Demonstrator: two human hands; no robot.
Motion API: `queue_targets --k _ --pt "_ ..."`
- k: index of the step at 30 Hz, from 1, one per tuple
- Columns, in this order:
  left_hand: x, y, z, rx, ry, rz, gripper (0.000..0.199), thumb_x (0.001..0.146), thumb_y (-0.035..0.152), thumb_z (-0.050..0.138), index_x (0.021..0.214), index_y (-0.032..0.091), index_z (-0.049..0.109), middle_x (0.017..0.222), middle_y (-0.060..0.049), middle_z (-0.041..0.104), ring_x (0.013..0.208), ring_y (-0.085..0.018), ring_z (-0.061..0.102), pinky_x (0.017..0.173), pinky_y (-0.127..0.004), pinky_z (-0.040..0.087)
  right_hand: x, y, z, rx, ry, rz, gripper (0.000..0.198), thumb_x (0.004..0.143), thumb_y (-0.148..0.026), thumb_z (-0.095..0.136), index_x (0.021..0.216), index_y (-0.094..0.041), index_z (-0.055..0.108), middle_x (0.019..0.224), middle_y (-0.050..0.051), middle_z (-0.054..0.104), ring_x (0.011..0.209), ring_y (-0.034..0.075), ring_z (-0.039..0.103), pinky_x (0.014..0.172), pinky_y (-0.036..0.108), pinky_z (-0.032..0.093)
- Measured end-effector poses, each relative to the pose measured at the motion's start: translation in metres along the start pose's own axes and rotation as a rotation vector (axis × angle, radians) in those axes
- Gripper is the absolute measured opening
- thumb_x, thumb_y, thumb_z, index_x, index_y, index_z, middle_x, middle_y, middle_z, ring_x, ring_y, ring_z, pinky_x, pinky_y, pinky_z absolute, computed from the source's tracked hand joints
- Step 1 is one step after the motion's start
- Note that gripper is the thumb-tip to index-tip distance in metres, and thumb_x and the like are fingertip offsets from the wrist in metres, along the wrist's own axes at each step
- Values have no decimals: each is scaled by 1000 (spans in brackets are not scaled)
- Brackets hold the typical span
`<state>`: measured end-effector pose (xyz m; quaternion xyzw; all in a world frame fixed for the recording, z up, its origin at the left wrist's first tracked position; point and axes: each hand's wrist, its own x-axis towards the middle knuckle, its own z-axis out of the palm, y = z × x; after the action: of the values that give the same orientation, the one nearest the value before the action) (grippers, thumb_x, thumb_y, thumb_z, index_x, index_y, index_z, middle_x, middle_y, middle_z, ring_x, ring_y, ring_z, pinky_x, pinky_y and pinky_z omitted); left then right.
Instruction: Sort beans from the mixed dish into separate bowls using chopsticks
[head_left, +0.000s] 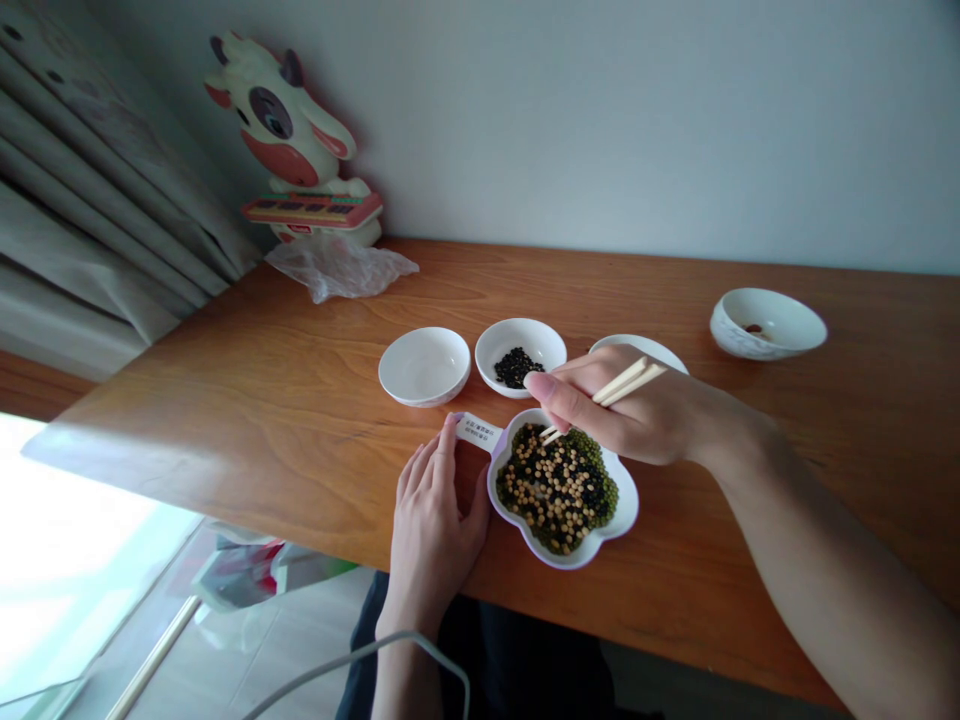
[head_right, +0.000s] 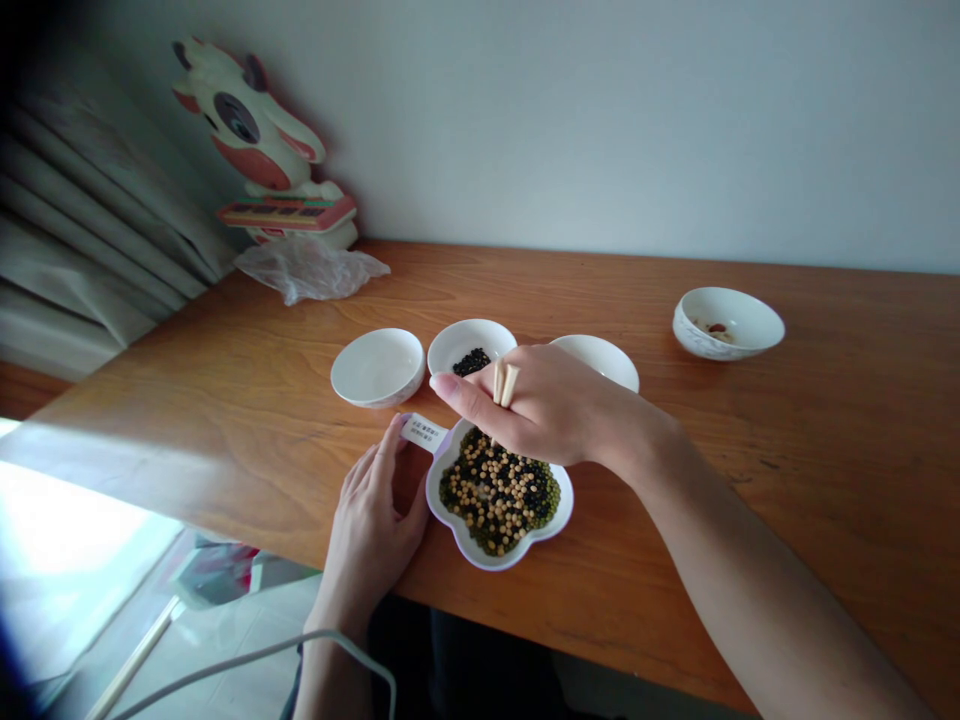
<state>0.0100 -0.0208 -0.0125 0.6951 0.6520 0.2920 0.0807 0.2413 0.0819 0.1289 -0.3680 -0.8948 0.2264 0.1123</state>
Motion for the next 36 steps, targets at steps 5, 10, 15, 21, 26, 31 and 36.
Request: queue_targets --k 5,10,15,21,26,31,36 --pt "1 0 1 -2 7 3 78 98 30 63 166 24 27 150 -16 60 139 -35 56 117 -58 46 2 0 1 -1 13 2 70 112 -55 26 69 -16 65 59 2 62 56 13 51 64 33 30" --pt "0 0 1 -4 13 12 79 97 29 63 166 24 27 150 -16 60 137 -35 58 116 -58 47 2 1 4 10 31 -33 70 112 -53 27 66 -16 64 57 2 61 56 12 51 64 33 32" --pt "1 0 1 2 9 15 79 96 27 63 167 25 26 151 -16 60 137 -35 58 116 -58 47 1 2 2 17 54 -56 69 113 -51 27 68 -15 66 61 3 65 57 12 53 64 32 33" --pt "1 0 1 6 9 5 78 98 31 63 166 24 26 149 -16 61 138 -34 58 116 -58 47 -1 2 -3 81 77 -109 69 113 -50 29 67 -15 66 63 4 66 58 12 55 64 32 35" --pt "0 1 0 -1 13 11 79 98 30 63 167 25 26 150 -16 60 138 -35 58 116 -58 46 -1 2 -1 91 35 -84 62 112 -52 35 70 -15 63 59 1 60 54 10 49 61 30 34" --pt "1 0 0 3 4 13 78 98 29 63 166 23 26 152 -16 59 140 -34 56 117 -57 46 -1 1 2 59 28 -42 61 112 -52 35 68 -16 58 55 -1 54 53 10 46 61 30 32" --pt "1 0 0 7 7 13 77 98 30 63 166 23 26 151 -16 60 138 -34 58 117 -57 47 1 1 4 64 32 -53 63 112 -52 30 66 -16 54 54 -2 50 51 9 41 60 30 32"
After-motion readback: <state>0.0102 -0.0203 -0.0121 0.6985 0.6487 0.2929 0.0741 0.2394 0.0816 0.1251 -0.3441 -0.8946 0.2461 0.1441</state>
